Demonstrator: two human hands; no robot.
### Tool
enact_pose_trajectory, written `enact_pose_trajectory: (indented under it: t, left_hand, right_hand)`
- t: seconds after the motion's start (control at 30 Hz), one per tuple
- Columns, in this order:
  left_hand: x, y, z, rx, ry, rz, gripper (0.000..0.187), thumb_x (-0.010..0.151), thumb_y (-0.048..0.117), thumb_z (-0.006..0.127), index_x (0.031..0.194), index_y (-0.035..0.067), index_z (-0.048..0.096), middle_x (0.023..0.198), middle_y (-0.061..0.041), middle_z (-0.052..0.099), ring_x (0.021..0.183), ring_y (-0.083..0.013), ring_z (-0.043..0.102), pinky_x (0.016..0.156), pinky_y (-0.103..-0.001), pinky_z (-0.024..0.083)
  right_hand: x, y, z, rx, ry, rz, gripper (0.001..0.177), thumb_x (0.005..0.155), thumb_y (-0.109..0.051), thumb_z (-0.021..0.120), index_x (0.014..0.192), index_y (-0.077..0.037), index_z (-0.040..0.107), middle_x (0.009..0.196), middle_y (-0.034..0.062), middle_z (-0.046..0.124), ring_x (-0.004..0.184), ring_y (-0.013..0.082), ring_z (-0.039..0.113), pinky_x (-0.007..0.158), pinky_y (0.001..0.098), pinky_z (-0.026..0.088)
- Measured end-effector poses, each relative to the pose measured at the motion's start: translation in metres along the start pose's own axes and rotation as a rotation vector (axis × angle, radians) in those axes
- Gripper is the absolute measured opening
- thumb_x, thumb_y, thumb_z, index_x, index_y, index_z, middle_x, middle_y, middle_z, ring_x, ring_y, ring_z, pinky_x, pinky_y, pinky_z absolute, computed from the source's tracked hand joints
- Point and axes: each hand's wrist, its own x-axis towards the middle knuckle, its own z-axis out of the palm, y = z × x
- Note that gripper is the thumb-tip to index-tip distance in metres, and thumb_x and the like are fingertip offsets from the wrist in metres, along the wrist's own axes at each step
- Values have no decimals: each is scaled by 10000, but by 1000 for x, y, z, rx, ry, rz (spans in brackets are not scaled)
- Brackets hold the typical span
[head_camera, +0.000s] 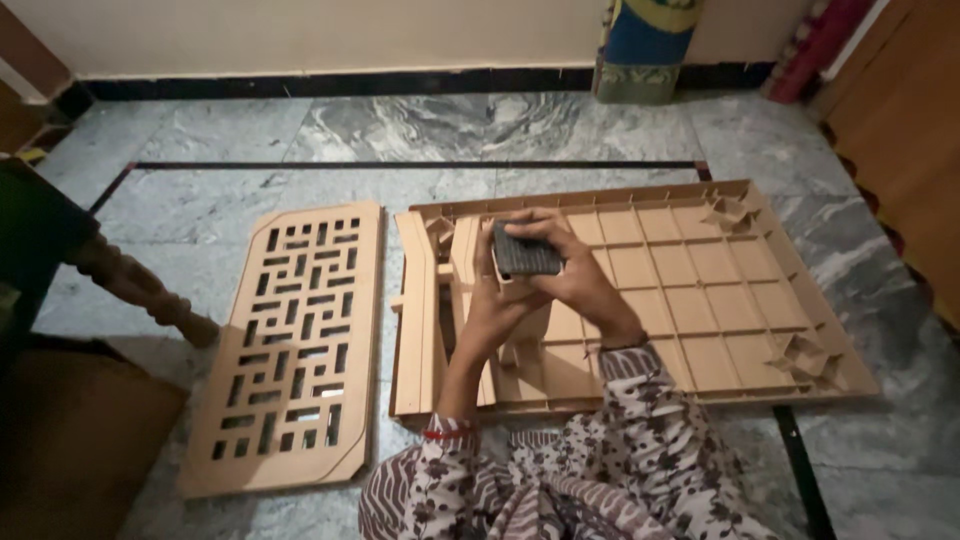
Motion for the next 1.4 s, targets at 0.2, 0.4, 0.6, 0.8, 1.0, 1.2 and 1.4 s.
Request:
enact_pose_trajectory:
  t: [0.2, 0.4, 0.6, 0.8, 1.0, 1.2, 1.4]
  left_hand:
    - [16, -2, 10, 122, 28, 120, 1206, 777, 119, 935, 1663, 175, 119, 1608, -202, 405, 1453, -327, 482, 1158, -439, 480]
    - [48, -1, 11, 249, 55, 45, 1234, 761, 229, 939, 1653, 151, 89, 1564, -227, 454, 1429, -343, 516, 1131, -418, 485]
    - [69, -3, 9, 295, 40, 176, 1270, 764, 206, 956, 1669, 136, 68, 1680, -221, 295, 1535, -357, 382, 1232, -433, 401]
    - [65, -2, 7, 242, 38, 168, 1250, 781, 175, 945, 1681, 132, 79, 1733, -191, 229, 1579, -329, 330, 1268, -422, 375]
    - [58, 2, 3, 191, 47, 126, 1249, 773, 120, 945, 1675, 137, 82, 1706, -203, 269, 1525, -312, 404, 1225, -411, 423]
    - [48, 8, 5, 55, 43, 17, 1253, 740, 119, 915, 1667, 148, 72, 1621, -188, 370, 1385, -284, 531, 1099, -387, 537]
    - [41, 3, 6, 166, 79, 70, 1227, 769, 154, 932, 1671, 128, 101, 1578, -210, 432, 1408, -320, 523, 1135, -423, 499]
  right_hand:
    - [14, -20, -24, -470, -82, -101, 611, 690, 26, 765, 1277, -49, 612, 1371, 119, 585, 1368, 289, 511, 1166, 416, 414]
    - [43, -4, -42, -94, -61, 86, 489, 810, -43, 753, 1271, -83, 595, 1318, 62, 610, 1282, 214, 604, 1114, 357, 509]
    - [56, 11, -53, 271, 131, 115, 427, 1004, -151, 707, 1391, -106, 533, 1326, 93, 630, 1236, 209, 632, 966, 308, 568]
    - [50, 2, -56, 749, 164, 54, 489, 1051, -234, 613, 1498, -103, 462, 1343, 110, 602, 1323, 313, 660, 861, 307, 592]
    - [45, -6, -57, 768, 125, 61, 579, 958, -150, 666, 1489, -74, 449, 1342, 110, 585, 1317, 325, 639, 1165, 409, 571]
    - [40, -15, -47, 191, 67, -71, 725, 899, -46, 814, 1524, -42, 447, 1430, 98, 541, 1355, 245, 552, 1177, 379, 501]
    - [42, -22, -43, -395, -104, -172, 552, 846, -204, 871, 1335, -59, 662, 1456, 105, 619, 1365, 274, 600, 1111, 391, 532]
